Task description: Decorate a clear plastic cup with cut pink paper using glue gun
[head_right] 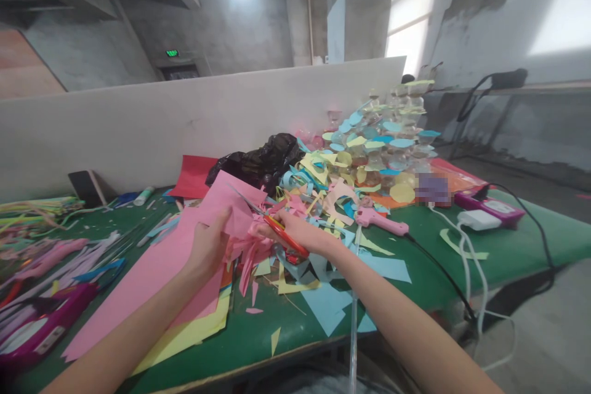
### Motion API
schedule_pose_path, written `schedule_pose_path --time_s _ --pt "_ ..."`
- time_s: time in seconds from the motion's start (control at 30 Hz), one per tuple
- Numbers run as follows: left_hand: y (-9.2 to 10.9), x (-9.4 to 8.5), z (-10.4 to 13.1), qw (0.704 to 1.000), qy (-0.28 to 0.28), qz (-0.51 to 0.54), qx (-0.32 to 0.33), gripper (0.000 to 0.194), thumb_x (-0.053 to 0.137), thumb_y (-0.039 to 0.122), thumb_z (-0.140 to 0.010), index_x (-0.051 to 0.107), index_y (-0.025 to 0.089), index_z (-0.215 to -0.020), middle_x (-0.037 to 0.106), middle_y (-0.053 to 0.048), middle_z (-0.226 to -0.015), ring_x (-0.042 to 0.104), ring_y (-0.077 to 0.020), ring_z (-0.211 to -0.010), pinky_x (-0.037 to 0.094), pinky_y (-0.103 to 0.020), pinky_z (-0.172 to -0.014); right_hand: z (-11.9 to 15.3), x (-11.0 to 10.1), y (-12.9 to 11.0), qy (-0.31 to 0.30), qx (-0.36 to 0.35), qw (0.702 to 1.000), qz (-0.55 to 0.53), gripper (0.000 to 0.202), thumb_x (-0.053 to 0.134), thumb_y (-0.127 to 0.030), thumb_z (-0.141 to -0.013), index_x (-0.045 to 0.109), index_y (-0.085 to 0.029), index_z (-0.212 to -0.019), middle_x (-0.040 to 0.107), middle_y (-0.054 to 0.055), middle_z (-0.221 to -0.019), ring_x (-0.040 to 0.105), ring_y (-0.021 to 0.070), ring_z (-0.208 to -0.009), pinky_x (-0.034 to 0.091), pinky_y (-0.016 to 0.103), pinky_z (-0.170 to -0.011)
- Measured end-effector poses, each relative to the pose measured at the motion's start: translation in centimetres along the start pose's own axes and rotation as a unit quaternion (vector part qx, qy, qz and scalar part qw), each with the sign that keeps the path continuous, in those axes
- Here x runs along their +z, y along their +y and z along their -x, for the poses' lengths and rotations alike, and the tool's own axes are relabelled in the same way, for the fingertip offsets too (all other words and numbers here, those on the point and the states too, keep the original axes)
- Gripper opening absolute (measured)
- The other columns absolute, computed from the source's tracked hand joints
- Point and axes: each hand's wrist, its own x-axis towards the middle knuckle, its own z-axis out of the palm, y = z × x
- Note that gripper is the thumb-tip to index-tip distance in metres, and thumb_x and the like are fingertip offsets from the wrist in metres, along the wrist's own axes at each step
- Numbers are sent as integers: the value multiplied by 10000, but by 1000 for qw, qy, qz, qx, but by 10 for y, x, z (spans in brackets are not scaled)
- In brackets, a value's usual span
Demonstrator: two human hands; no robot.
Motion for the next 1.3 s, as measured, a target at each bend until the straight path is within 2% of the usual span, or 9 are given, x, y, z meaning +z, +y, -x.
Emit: schedule_pose_path --time_s 0.23,0.47,0.67,0.77,0.83,0.9,1.0,1.17,1.3 --pt "1 0 0 999 24 36 19 522 752 533 -663 338 259 -501 256 111 -329 239 -66 -252 200 -219 -258 -5 2 1 2 14 1000 15 512 584 -690 -830 470 -201 -728 449 -54 -638 404 109 -572 315 255 -558" --pt "2 2 2 1000 16 7 4 558 760 528 -644 298 266 -470 222 113 -314 237 -67 -243 216 -224 -262 2 3 -3 -8 5 1000 -2 472 637 -650 -819 437 -226 -871 514 -39 -765 450 127 -636 381 264 -593" --pt "-2 1 1 1000 16 -3 1 515 739 528 -671 345 248 -493 244 117 -323 244 -65 -256 223 -220 -284 -2 3 -1 -3 23 1000 5 497 584 -695 -830 482 -209 -825 495 -37 -711 452 127 -613 369 263 -587" --pt "-1 2 1 999 16 31 31 378 743 490 -684 517 198 -605 427 85 -407 398 -89 -341 345 -222 -372 -4 2 0 -3 13 1000 12 516 572 -710 -827 487 -203 -785 481 -40 -689 442 121 -601 344 258 -575" --pt "0 3 0 997 11 62 53 338 748 470 -689 627 173 -794 610 28 -575 579 -144 -520 477 -261 -533 -5 3 1 -4 9 1000 14 516 570 -705 -831 478 -202 -759 467 -43 -674 434 119 -597 334 256 -568" --pt "1 4 0 995 9 73 65 383 751 466 -690 655 167 -908 689 -19 -717 660 -194 -708 520 -306 -681 -5 4 2 -8 9 1000 7 506 581 -694 -831 466 -206 -761 442 -51 -658 410 115 -587 325 254 -557" --pt "3 5 1 995 9 59 77 388 759 462 -689 660 156 -905 702 -35 -772 663 -207 -788 512 -305 -730 -3 4 2 -14 2 1000 -1 470 588 -664 -845 444 -217 -825 435 -58 -684 382 111 -584 332 256 -556" --pt "3 7 5 996 -9 57 61 393 776 463 -674 648 141 -858 671 -16 -750 604 -157 -663 483 -265 -620 0 2 -1 -12 1 1000 20 457 547 -658 -876 427 -220 -826 470 -51 -698 406 119 -597 363 271 -588" --pt "-2 3 1 997 10 57 46 432 788 478 -662 648 144 -897 673 -12 -768 605 -156 -673 485 -271 -625 -2 0 -1 -13 22 999 24 474 564 -674 -857 467 -214 -790 481 -49 -658 436 118 -577 348 252 -557"
